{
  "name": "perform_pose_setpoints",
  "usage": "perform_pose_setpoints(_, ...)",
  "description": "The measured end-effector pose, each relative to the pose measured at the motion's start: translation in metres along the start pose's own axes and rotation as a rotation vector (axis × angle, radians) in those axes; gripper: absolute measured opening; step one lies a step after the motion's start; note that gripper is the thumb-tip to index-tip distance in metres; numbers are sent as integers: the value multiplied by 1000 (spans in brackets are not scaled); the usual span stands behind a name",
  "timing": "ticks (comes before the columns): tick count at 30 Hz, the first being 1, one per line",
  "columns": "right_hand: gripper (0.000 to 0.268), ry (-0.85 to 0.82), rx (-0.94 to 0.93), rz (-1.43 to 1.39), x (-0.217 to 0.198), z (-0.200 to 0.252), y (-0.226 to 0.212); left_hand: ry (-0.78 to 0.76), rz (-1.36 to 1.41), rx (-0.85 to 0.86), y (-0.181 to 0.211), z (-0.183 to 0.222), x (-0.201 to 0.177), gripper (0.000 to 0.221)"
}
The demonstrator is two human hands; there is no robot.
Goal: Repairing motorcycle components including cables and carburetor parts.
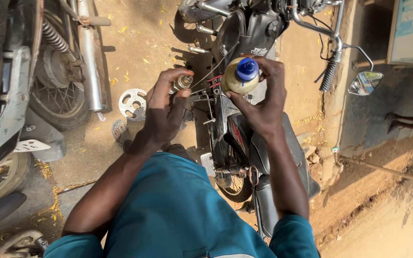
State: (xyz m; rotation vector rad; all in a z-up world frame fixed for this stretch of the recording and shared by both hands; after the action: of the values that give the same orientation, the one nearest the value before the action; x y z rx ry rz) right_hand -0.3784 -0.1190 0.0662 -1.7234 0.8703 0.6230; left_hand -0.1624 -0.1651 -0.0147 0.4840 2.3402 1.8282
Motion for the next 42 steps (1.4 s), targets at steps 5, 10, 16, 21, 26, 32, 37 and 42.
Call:
perform_pose_setpoints(5,82,320,596,-307,43,127,119,-75,-1,47,-32,4,19,23)
perform_pose_setpoints(10,79,511,1072,-306,11,273,217,-222,42,-5,-46,-3,56,32)
perform_pose_setpoints(16,75,825,1087,157,-62,433,325,-352,29,-43,-54,-6,112,38)
perform_pose_setpoints(21,79,715,1172,353,-87,470,368,-311,49,-112,-59,3,147,31)
perform_pose_setpoints(26,96,670,1092,306,-79,492,407,-305,108,-135,-53,8,174,28)
perform_pose_setpoints(32,100,678,1085,277,-77,495,411,-309,168,-194,-55,6,188,37)
perform_pose_setpoints(37,100,784,1106,394,-74,463,343,-290,226,-146,-56,6,188,37)
perform_pose_setpoints(42,29,1013,868,-318,-14,342,230,-266,112,-191,-60,10,185,36)
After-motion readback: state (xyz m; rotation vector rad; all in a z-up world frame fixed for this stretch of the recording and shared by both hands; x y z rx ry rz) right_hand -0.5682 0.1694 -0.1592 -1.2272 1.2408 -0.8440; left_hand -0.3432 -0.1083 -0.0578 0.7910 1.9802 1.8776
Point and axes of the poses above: each hand's wrist, its own z-axis away from the middle knuckle, its own x-axis out of the palm, y = z × x, the point moved 6 cm from there along -z, towards the middle knuckle, and after that the axes turned 2 degrees about -x, right-handed, at the moved point
